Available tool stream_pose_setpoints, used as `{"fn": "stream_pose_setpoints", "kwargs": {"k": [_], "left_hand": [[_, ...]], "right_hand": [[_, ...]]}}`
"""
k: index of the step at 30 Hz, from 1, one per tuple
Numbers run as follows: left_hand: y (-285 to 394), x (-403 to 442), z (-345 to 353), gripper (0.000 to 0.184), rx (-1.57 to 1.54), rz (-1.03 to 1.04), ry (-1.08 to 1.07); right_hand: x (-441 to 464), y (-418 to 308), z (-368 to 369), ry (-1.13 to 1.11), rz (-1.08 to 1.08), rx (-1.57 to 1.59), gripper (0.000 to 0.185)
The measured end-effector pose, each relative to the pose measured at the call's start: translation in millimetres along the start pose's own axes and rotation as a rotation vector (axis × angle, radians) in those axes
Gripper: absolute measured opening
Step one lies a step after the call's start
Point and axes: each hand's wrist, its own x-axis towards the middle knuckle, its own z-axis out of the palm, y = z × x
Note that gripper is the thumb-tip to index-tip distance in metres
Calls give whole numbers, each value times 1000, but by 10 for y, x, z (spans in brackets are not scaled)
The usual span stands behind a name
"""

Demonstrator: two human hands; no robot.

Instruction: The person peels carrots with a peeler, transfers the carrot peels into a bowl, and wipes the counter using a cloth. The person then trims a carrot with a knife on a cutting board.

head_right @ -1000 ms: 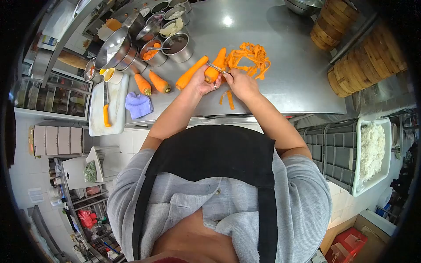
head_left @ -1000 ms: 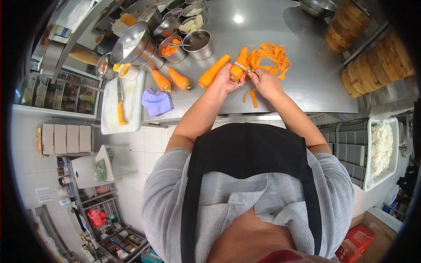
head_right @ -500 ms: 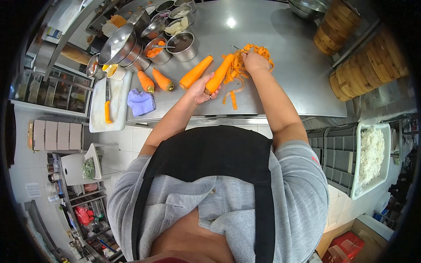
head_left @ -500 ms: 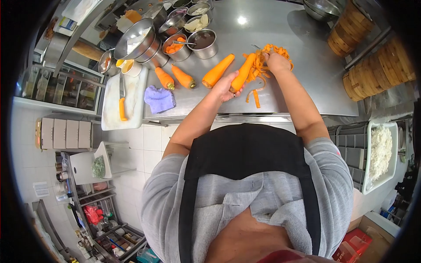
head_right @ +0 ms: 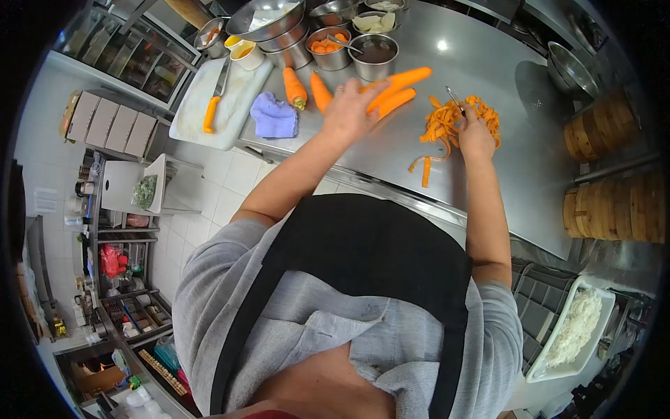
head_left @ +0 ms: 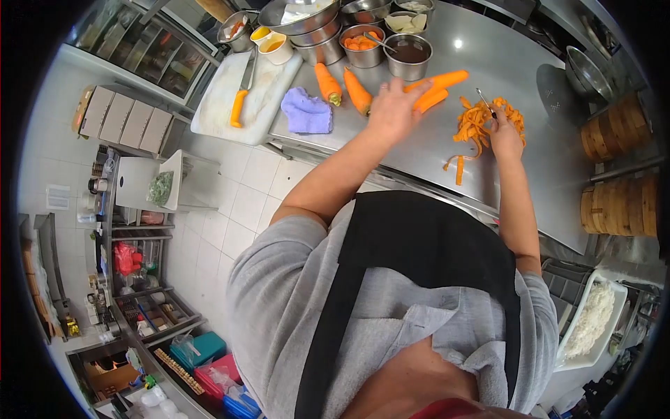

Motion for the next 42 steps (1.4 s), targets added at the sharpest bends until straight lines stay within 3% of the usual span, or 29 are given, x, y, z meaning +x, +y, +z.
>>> {"fn": "stream_pose_setpoints", "kwargs": {"k": [4, 6, 10, 12, 16, 19, 21, 22, 24, 25, 28, 32, 35, 37, 39, 41, 42], "left_hand": [[-382, -44, 0, 56, -53, -88, -12], [-518, -58, 52, 53, -174, -253, -86], [-684, -45, 311, 53, -54, -233, -132], [-639, -48, 399, 49, 20, -245, -57], [-535, 29, 371, 45, 58, -217, -48], [-362, 170, 429, 44, -108, -11, -38], [-101, 279, 537, 48, -739, -239, -322], [13, 320, 622, 48, -743, -228, -329], [218, 382, 796, 49, -1240, -478, -451], [284, 408, 871, 49, -1240, -467, -460], [439, 470, 1040, 49, -1377, -386, -491], [558, 555, 1083, 38, -1618, -359, -657], [608, 586, 1155, 27, -1712, -404, -739], [642, 621, 1200, 23, -1759, -449, -775], [675, 647, 1245, 19, -1585, -564, -748], [658, 658, 1328, 19, -1469, -546, -758], [644, 666, 1386, 20, -1352, -530, -760]], "right_hand": [[-80, -6, 111, -8, -12, 122, 40], [-79, 5, 161, -24, 14, 168, 40], [-61, 32, 256, -17, 22, 285, 39], [-84, -22, 233, -9, 42, 309, 38], [-185, -70, 57, 111, -108, 373, 32], [-272, -136, -58, 147, -142, 364, 32], [-335, -199, -147, 145, -131, 391, 32], [-366, -244, -208, 101, -109, 456, 32], [-365, -236, -170, 128, -163, 589, 31], [-353, -183, -127, 137, -154, 589, 31], [-459, -216, -277, -173, 82, 1062, 32], [-507, -41, -224, -86, 46, 1037, 33], [-547, 61, -288, -262, 101, 1090, 29], [-595, 63, -317, -212, 132, 1121, 28], [-583, 125, -258, -168, 158, 1147, 27], [-506, 235, -60, 257, -4, 822, 25], [-489, 277, -71, 261, -3, 822, 25]]}}
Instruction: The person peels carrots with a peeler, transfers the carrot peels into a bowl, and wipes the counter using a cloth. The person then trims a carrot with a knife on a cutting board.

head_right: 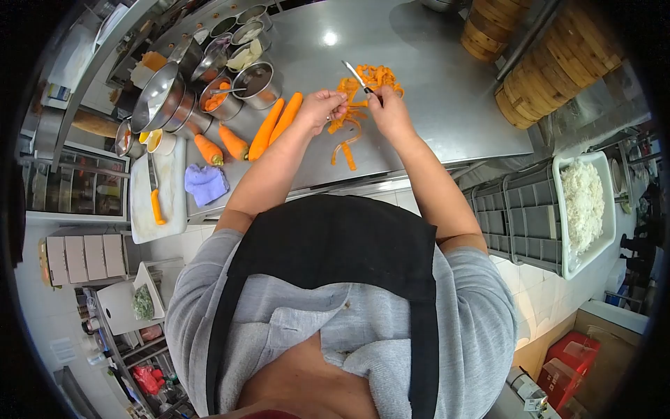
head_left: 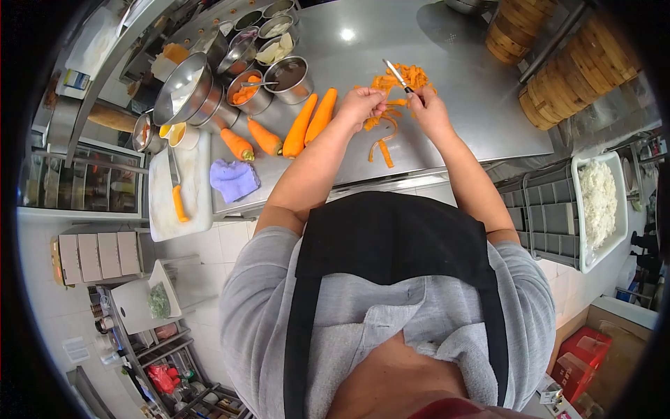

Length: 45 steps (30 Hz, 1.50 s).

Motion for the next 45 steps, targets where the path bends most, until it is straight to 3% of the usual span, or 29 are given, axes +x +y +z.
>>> {"fn": "stream_pose_setpoints", "kwargs": {"k": [1, 3, 4, 6, 7, 9, 13, 14, 15, 17, 20, 24, 31, 37, 39, 40, 42, 44, 45], "left_hand": [[-70, 67, -19, 20, 3, 2, -3], [-150, 129, -14, 32, 753, 313, 83], [-157, 133, 17, 32, 756, 318, 79], [-174, 92, 90, 44, 1135, 599, 267], [-68, 66, 124, 44, 1135, 600, 267], [126, 56, 150, 44, 833, 117, 60], [-20, 182, 79, 35, 777, 292, 100], [-29, 180, 89, 29, 633, 333, 102], [12, 130, 109, 24, 490, 370, 103], [204, -19, 166, 24, 495, 337, 100], [238, -53, 175, 24, 398, 354, 97], [166, 20, 144, 24, 231, 452, 65], [158, 14, 133, 15, 224, 382, 76], [22, 122, 82, 17, 407, 324, 213], [-32, 121, 47, 19, 823, 329, 247], [50, 37, 83, 19, 822, 329, 247], [201, -108, 147, 19, 1181, 362, 267], [87, -37, 135, 17, 1135, 430, 315], [97, -53, 159, 16, 1092, 502, 359]], "right_hand": [[21, -9, -43, 15, 17, 25, 25], [22, -82, -120, 36, 38, 52, 25], [4, -164, -172, -43, 122, 131, 25], [-9, -233, -236, -120, 205, 209, 24], [-9, -242, -247, -199, 298, 367, 22], [-14, -241, -238, -282, 391, 525, 19], [-13, -192, -231, -396, 553, 963, 14], [-9, -174, -225, -451, 635, 1113, 13], [-2, -144, -220, -453, 633, 1116, 13], [46, -98, -223, -543, 728, 1328, 15], [71, -92, -181, -597, 736, 1390, 16], [100, -112, -92, -638, 755, 1383, 18], [100, -124, -97, -686, 730, 1338, 18], [115, -146, -250, -633, 676, 1336, 16], [115, -142, -270, -604, 646, 1310, 15], [102, -148, -270, -540, 596, 1219, 15], [82, -180, -253, -479, 547, 1126, 16], [63, -239, -212, -286, 343, 650, 16], [65, -223, -176, -291, 343, 649, 16]]}}
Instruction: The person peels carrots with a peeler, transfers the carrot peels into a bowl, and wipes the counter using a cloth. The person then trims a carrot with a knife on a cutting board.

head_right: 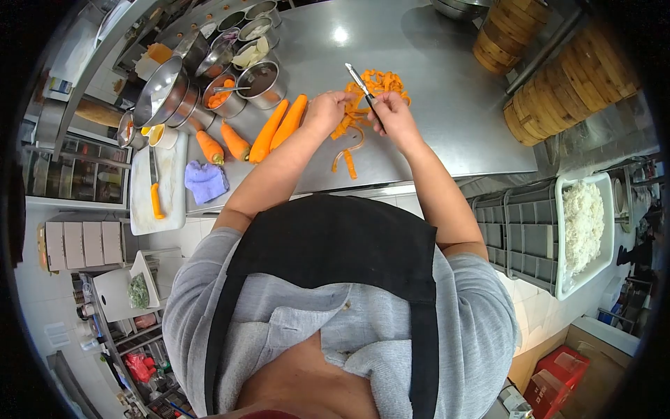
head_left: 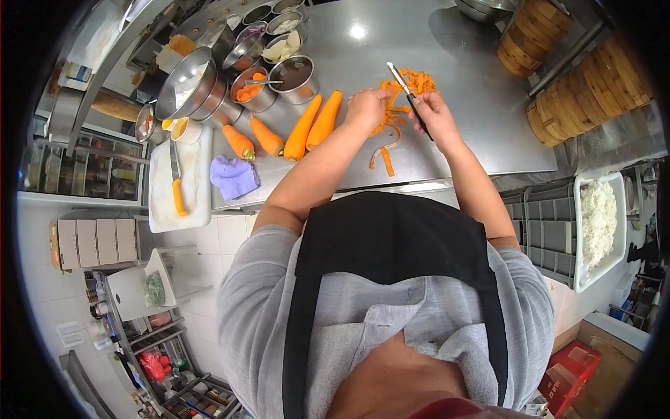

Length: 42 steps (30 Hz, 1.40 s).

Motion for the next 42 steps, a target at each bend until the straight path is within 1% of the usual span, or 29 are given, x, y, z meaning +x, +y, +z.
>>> {"fn": "stream_pose_setpoints", "kwargs": {"k": [1, 2, 3, 4, 5, 6, 8, 9, 11, 12, 14, 20, 22, 24, 25, 27, 28, 30, 31, 32, 33, 34, 35, 36, 37, 38, 39, 40, 42], "left_hand": [[22, -4, -14, 16, 1, -3, 1], [44, 3, -31, 17, -234, -101, -43], [72, 5, -59, 17, -468, -197, -86], [62, 8, -44, 17, -468, -197, -87], [49, 21, -28, 19, -651, -248, -119], [51, 28, -31, 21, -835, -297, -149], [37, 16, -49, 20, -838, -295, -155], [25, 11, -53, 19, -840, -293, -164], [-5, -12, -23, 19, -884, -287, -126], [-12, -19, -8, 19, -928, -280, -87], [-37, -24, 12, 17, -920, -282, -89], [-111, -26, 103, 14, -849, -286, -53], [-123, -52, 121, 14, -823, -277, -38], [-136, -77, 137, 14, -854, -317, -23], [-42, -111, 33, 14, -854, -318, -22], [121, -182, -159, 14, -110, -191, -102], [97, -200, -146, 14, -110, -195, -100], [34, -239, -105, 19, 167, 130, 89], [30, -238, -82, 19, 171, 121, 97], [34, -231, -56, 21, 164, 183, 131], [13, -243, -48, 24, 167, 232, 169], [-16, -222, -6, 22, 145, 199, 48], [-41, -180, 36, 23, 118, 159, -68], [7, -225, -12, 29, 90, 219, -26], [19, -229, -2, 31, 78, 263, -27], [-24, -215, 136, 28, 163, 277, 18], [112, -282, -45, 24, 293, 236, -124], [183, -309, -186, 24, 303, 218, -117], [259, -345, -353, 27, 295, 162, -230]], "right_hand": [[32, 66, 16, 53, -79, -149, 17], [53, 128, 37, 107, -159, -297, 18], [55, 169, 68, 106, -159, -296, 18], [49, 214, 94, 147, -289, -419, 18], [43, 250, 108, 189, -420, -543, 19], [12, 224, 138, 188, -421, -544, 19], [-57, 164, 194, 221, -389, -717, 22], [-85, 131, 221, 221, -390, -716, 22], [-132, 89, 257, 290, -432, -978, 22], [-138, 98, 261, 292, -431, -978, 22], [-146, 122, 263, 334, -536, -1074, 23], [-185, 125, 272, 350, -619, -1206, 23], [-200, 126, 270, 359, -641, -1187, 23], [-202, 111, 263, 370, -664, -1166, 23], [-207, 99, 258, 374, -687, -1159, 23], [-208, 101, 245, 376, -710, -1152, 23], [-196, 109, 240, 383, -731, -1132, 22], [-193, 109, 238, 379, -758, -1109, 22], [-211, 101, 238, 388, -723, -1088, 21], [-208, 95, 253, 389, -693, -1062, 21], [-180, 101, 232, 379, -766, -1004, 21], [-180, 110, 234, 379, -702, -968, 21], [-110, 178, 178, 376, -754, -959, 21], [-85, 190, 158, 367, -755, -898, 20], [-82, 187, 168, 384, -678, -830, 20], [-27, 235, 120, 379, -653, -789, 19], [34, 291, 64, 382, -622, -751, 19], [82, 325, 37, 362, -627, -742, 19], [143, 394, -28, 290, -419, -642, 18]]}}
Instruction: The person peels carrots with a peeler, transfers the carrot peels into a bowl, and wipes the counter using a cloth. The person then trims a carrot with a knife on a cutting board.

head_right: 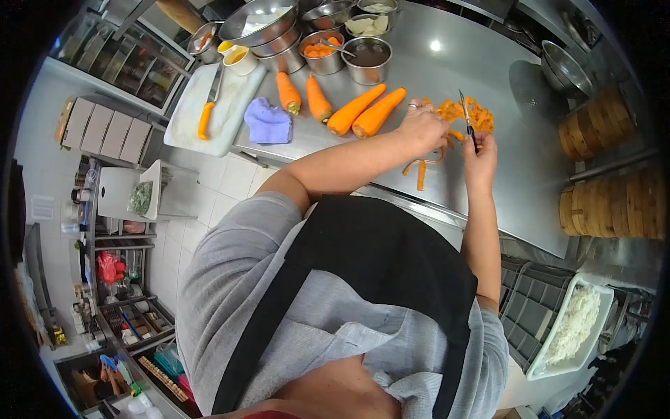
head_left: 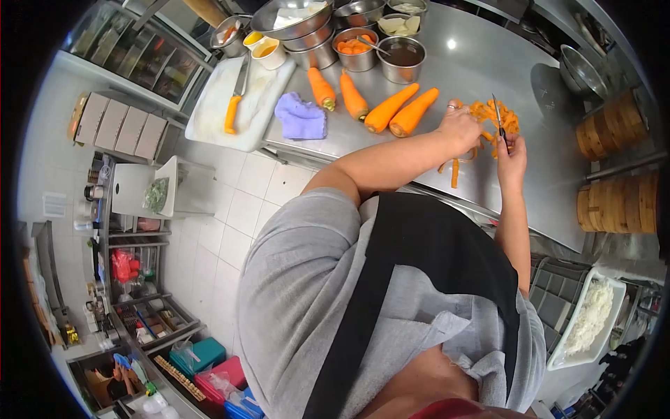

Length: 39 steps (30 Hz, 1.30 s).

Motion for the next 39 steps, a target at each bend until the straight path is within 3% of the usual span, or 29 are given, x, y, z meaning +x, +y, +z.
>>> {"fn": "stream_pose_setpoints", "kwargs": {"k": [2, 4, 5, 7, 8, 11, 14, 16, 17, 18, 20, 21, 23, 24, 26, 28, 30, 32, 33, 34, 35, 36, 38, 39], "left_hand": [[-87, -62, -20, 31, 25, -1, -33], [-181, -153, 13, 31, 27, -4, 417], [-322, -159, -25, 29, -48, -38, 419], [-781, -158, -137, 24, -171, -64, 470], [-956, -212, -166, 20, -227, -53, 516], [-822, -369, -495, 10, -500, -143, 429], [-620, -331, -273, 10, -611, -132, 340], [-597, -335, 73, 17, -259, 174, 394], [-559, -386, 96, 25, -160, 90, 241], [-498, -416, 31, 25, -163, 106, 239], [-388, -429, -221, 22, -333, -170, 20], [-404, -429, -322, 22, -334, -164, 14], [-486, -466, -464, 17, -394, -247, 7], [-542, -465, -462, 17, -388, -247, 2], [-677, -408, -424, 16, -944, -165, 168], [-653, -330, -384, 16, -908, -126, 202], [-537, -281, -423, 19, -879, -127, 170], [-485, -306, -524, 17, -888, -173, 185], [-480, -316, -556, 16, -891, -212, 200], [-569, -330, -539, 16, -889, -215, 206], [-752, -362, -502, 16, -795, -183, 300], [-942, -421, -495, 15, -697, -151, 388], [-1360, -638, -634, 20, -369, -351, 490], [-1569, -811, -677, 31, -95, -522, 458]], "right_hand": [[10, 135, 55, -31, 22, 152, 17], [15, 151, 84, -43, 103, 225, 18], [20, 166, 87, -44, 105, 224, 18], [-33, 28, 63, -135, 418, 318, 20], [-54, 93, 95, -141, 409, 338, 21], [-146, -63, 95, -167, 487, 436, 21], [-247, -318, 146, -305, 740, 876, 20], [-434, -356, 275, -425, 851, 867, 25], [-547, -533, 315, -405, 862, 796, 27], [-640, -472, 411, -431, 896, 807, 29], [-718, -415, 527, -320, 709, 717, 29], [-636, -243, 560, -312, 713, 719, 29], [-352, 122, 628, -119, 285, 506, 28], [-249, -85, 500, -43, 250, 422, 28], [-59, -35, 471, 18, 192, 528, 25], [-23, -451, 223, 17, 280, 607, 21], [-77, -498, 95, -55, 221, 514, 22], [-195, -611, -6, -302, 428, 255, 26], [-294, -523, 21, -308, 425, 253, 26], [-415, -344, 95, -343, 247, 51, 28], [-510, -240, 149, -371, 67, -147, 32], [-597, -241, 174, -373, 64, -142, 32], [-745, -273, 248, -489, 24, -316, 34], [-726, -333, 240, -510, 73, -312, 33]]}}
